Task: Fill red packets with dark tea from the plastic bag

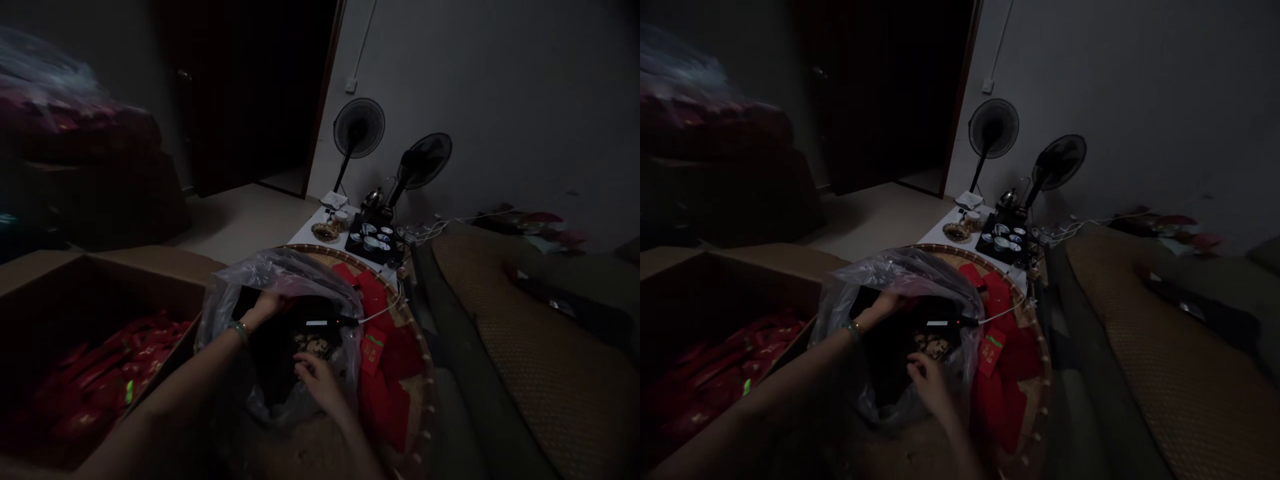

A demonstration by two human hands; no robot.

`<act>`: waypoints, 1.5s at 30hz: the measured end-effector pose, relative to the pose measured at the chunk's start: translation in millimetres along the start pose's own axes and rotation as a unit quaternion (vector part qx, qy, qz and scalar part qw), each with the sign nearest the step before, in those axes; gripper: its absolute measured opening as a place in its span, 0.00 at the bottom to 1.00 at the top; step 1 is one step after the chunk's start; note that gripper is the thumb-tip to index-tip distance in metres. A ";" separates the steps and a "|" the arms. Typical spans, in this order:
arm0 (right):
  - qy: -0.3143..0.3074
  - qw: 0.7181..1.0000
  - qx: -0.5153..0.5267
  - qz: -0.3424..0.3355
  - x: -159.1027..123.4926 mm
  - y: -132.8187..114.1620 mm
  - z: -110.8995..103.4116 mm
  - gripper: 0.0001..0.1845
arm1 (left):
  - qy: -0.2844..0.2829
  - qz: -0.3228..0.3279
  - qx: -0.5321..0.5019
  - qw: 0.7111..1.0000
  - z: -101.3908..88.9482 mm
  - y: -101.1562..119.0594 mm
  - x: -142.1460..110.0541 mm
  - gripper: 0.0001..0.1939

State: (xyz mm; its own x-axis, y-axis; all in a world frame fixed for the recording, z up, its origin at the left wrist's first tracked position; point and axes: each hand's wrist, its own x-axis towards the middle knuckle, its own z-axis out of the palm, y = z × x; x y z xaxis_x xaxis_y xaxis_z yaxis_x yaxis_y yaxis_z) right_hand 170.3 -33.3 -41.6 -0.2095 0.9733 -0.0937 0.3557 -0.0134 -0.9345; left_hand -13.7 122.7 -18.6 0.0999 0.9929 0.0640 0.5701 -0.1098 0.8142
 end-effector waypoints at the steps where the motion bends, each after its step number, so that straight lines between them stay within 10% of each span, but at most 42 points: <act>1: 0.016 1.000 0.003 -0.003 0.1 0.5 -2.4 0.17 | 0.010 0.007 0.011 1.000 -3.7 0.8 -5.6 0.08; 7: 0.182 0.982 0.054 -0.027 4.4 -2.6 -13.1 0.22 | 0.076 0.090 -0.003 0.993 -23.0 2.3 -65.5 0.08; 14: 0.121 0.988 0.075 -0.052 3.5 -13.3 10.3 0.31 | -0.115 0.052 -0.185 0.975 -15.9 14.5 -115.7 0.09; 21: 0.111 0.990 0.090 -0.020 1.1 -18.4 16.4 0.27 | -0.174 -0.078 -0.377 0.906 0.7 20.2 -132.0 0.30; 32: 0.146 0.941 -0.221 -0.211 -5.4 -20.3 9.7 0.23 | -0.151 -0.068 -0.294 0.941 15.1 3.8 -136.9 0.28; 45: 0.145 0.913 -0.282 -0.256 -3.9 -8.1 11.1 0.18 | -0.145 -0.063 -0.318 0.935 19.5 -3.1 -137.9 0.30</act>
State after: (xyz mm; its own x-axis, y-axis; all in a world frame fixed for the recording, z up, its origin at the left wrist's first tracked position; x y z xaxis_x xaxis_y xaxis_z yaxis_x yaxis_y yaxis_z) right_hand 158.1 -39.6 -37.5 -0.2595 0.8396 0.4771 0.7088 0.5012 -0.4964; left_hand -13.3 -14.8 -41.2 0.3344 0.9319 -0.1404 0.0018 0.1484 0.9889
